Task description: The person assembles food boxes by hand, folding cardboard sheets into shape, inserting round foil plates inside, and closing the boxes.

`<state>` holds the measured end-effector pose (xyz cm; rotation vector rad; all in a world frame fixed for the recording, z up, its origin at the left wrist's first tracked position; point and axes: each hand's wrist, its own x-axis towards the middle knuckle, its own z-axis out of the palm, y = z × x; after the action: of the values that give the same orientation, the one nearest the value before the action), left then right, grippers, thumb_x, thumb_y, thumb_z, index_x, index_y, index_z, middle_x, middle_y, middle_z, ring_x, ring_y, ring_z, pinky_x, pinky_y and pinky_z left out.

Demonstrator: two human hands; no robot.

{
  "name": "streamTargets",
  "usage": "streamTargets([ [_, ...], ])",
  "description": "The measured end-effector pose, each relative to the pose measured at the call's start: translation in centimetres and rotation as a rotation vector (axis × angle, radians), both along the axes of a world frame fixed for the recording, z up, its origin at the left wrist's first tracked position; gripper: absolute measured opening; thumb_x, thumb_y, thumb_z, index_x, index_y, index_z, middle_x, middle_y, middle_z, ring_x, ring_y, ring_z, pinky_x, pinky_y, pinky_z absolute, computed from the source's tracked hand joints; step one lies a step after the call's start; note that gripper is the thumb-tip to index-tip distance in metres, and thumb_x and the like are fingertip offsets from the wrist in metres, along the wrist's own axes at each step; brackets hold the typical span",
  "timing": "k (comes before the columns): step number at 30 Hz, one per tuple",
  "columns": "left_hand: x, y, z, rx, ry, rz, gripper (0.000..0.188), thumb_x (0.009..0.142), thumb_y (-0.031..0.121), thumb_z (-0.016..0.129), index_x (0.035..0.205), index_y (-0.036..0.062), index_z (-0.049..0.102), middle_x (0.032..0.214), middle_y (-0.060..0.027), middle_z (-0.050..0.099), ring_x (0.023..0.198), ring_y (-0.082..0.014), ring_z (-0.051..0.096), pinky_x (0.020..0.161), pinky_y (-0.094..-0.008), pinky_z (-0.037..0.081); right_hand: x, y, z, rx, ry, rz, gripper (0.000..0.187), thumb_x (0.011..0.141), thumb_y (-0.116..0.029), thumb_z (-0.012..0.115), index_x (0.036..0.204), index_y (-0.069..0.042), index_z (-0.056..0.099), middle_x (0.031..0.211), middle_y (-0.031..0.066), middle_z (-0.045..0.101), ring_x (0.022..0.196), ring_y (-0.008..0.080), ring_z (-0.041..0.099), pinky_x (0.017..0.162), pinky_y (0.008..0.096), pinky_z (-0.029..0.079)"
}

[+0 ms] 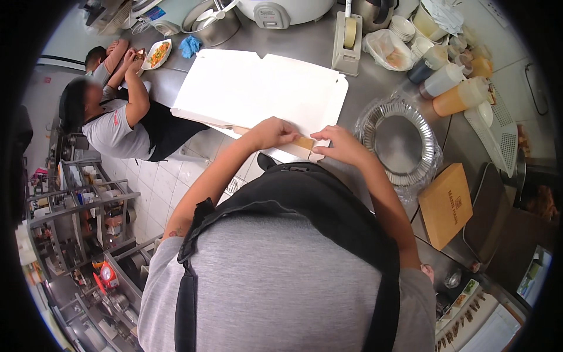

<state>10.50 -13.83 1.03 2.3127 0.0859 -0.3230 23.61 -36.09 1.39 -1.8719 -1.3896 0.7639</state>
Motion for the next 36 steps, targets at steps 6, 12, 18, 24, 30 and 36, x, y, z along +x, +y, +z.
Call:
streamTargets([
  [6,-1.0,-2.1,0.0,0.189,-0.197,0.084,0.019,0.082,0.028,0.065,0.082,0.0098,0.072,0.080,-0.0070,0.068,0.072,-0.0279,0.065,0.067,-0.0379,0.051,-2.1,-0.7,0.6,-0.008,0.021,-0.213,0.030,0.080,-0.023,0.073,0.103,-0.004,0.071,0.088,0.0112,0.066,0.075,0.0223,0.061,0.070,0.0336,0.049],
  [12,-1.2,-2.6,2.8,0.106,-0.279,0.224,0.019,0.082,0.027,0.067,0.078,0.0084,0.070,0.076,-0.0069,0.066,0.069,-0.0273,0.063,0.064,-0.0369,0.049,-4.6,-2.3,1.0,0.185,0.049,-0.442,0.017,0.080,-0.009,0.074,0.095,-0.003,0.073,0.080,0.0074,0.063,0.063,0.0156,0.059,0.058,0.0281,0.047],
  [18,-1.3,-3.5,4.0,0.112,-0.382,0.155,0.019,0.086,0.025,0.065,0.078,0.0078,0.067,0.074,-0.0072,0.063,0.069,-0.0275,0.060,0.062,-0.0373,0.047,-5.6,-1.0,4.6,0.263,-0.010,-0.535,0.012,0.082,-0.005,0.071,0.094,-0.003,0.071,0.079,0.0078,0.064,0.066,0.0141,0.064,0.060,0.0270,0.051],
  [24,-1.8,-3.9,3.6,0.165,-0.507,0.113,0.019,0.088,0.024,0.062,0.079,0.0079,0.066,0.073,-0.0068,0.062,0.070,-0.0268,0.060,0.063,-0.0374,0.048,-5.3,-0.5,5.7,0.235,0.080,-0.496,0.023,0.082,-0.004,0.070,0.104,-0.006,0.067,0.075,0.0088,0.064,0.068,0.0186,0.066,0.061,0.0306,0.053],
  [30,-1.9,-4.7,4.3,0.251,-0.530,0.055,0.018,0.086,0.023,0.063,0.077,0.0080,0.066,0.071,-0.0053,0.062,0.071,-0.0259,0.060,0.071,-0.0368,0.048,-5.4,0.3,6.9,0.063,-0.109,-0.348,0.019,0.082,-0.001,0.063,0.100,-0.006,0.062,0.075,0.0136,0.065,0.073,0.0315,0.065,0.066,0.0410,0.051],
  [36,-1.3,-5.1,3.5,0.324,-0.566,-0.011,0.019,0.085,0.024,0.063,0.076,0.0080,0.065,0.070,-0.0053,0.062,0.071,-0.0257,0.061,0.074,-0.0365,0.047,-5.6,1.9,5.2,-0.024,-0.337,-0.326,0.023,0.080,-0.002,0.063,0.102,-0.006,0.060,0.076,0.0177,0.065,0.069,0.0326,0.064,0.064,0.0409,0.050],
])
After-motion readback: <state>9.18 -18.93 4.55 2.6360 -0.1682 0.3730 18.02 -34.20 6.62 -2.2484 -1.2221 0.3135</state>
